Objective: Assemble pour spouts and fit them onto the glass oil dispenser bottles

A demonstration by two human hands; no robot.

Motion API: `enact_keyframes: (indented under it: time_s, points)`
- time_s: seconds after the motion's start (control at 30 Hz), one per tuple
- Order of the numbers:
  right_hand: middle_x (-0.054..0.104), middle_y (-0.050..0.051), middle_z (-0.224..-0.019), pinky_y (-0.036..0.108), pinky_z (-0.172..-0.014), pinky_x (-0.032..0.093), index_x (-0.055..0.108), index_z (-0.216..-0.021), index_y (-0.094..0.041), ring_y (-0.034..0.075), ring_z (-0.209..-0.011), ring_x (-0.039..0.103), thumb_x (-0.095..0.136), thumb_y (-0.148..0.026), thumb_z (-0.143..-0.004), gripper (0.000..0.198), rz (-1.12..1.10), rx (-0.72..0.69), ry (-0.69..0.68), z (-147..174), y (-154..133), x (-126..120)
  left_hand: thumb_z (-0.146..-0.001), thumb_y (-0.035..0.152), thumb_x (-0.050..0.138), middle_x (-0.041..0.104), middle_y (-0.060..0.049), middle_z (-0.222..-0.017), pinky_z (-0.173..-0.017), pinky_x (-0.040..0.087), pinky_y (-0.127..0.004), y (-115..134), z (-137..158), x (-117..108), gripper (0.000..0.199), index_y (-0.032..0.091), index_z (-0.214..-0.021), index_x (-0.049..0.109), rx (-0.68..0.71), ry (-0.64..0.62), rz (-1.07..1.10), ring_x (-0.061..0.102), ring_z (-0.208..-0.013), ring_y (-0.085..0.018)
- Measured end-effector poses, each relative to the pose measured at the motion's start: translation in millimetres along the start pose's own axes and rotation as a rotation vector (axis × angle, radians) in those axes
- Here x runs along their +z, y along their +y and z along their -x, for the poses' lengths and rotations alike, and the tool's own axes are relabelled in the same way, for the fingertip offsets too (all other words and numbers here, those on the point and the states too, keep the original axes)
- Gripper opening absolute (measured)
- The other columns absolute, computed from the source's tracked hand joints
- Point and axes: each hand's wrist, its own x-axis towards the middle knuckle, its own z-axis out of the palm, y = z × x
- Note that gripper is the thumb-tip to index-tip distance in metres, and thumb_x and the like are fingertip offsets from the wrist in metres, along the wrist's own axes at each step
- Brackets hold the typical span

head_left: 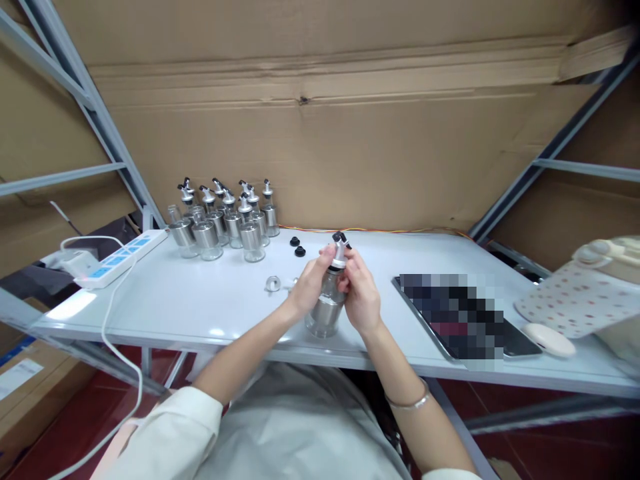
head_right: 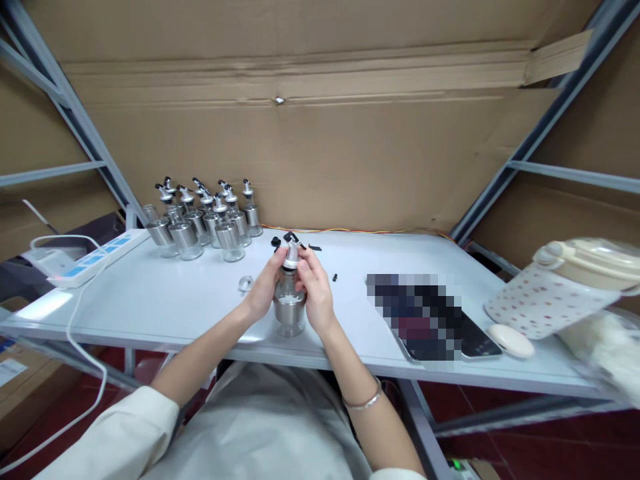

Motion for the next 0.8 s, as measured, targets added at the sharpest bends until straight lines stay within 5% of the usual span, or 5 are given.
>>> enact_keyframes:
  time_s: [0.2,0.57,0.8]
  points:
    - [0.056,0.003,-0.076,0.028,-0.046,0.033,0.055,-0.101,-0.026,0.013,-0.050,0.037,0.039,-0.061,-0.083,0.043,0.143,-0.039,0.007,4,4,-1,-0.083,0.059,0.036,0.053,-0.001,-0.050,-0.057,0.042,-0.026,-6,0,9,0.054,0.018,-0.052,0.050,0.093,0.141,-0.095,0.050,-0.053,-0.013]
    - [0.050,0.000,-0.071,0.027,-0.058,0.044,0.045,-0.084,-0.024,0.016,-0.064,0.050,0.046,-0.054,-0.078,0.030,0.031,-0.036,0.041,3,1,7,-0.085,0.047,0.046,0.059,0.000,-0.068,-0.068,0.042,-0.025,-13,5,6,0.034,0.019,-0.067,0.055,0.182,0.247,-0.085,0.053,-0.068,-0.014]
    - [0.045,-0.002,-0.069,0.025,-0.059,0.040,0.044,-0.080,-0.023,0.013,-0.061,0.044,0.047,-0.040,-0.079,0.018,0.084,-0.109,0.082,4,4,9,-0.090,0.046,0.040,0.050,0.001,-0.066,-0.063,0.037,-0.024,-12,9,11,0.035,0.019,-0.068,0.046,0.299,0.323,-0.184,0.045,-0.064,-0.013]
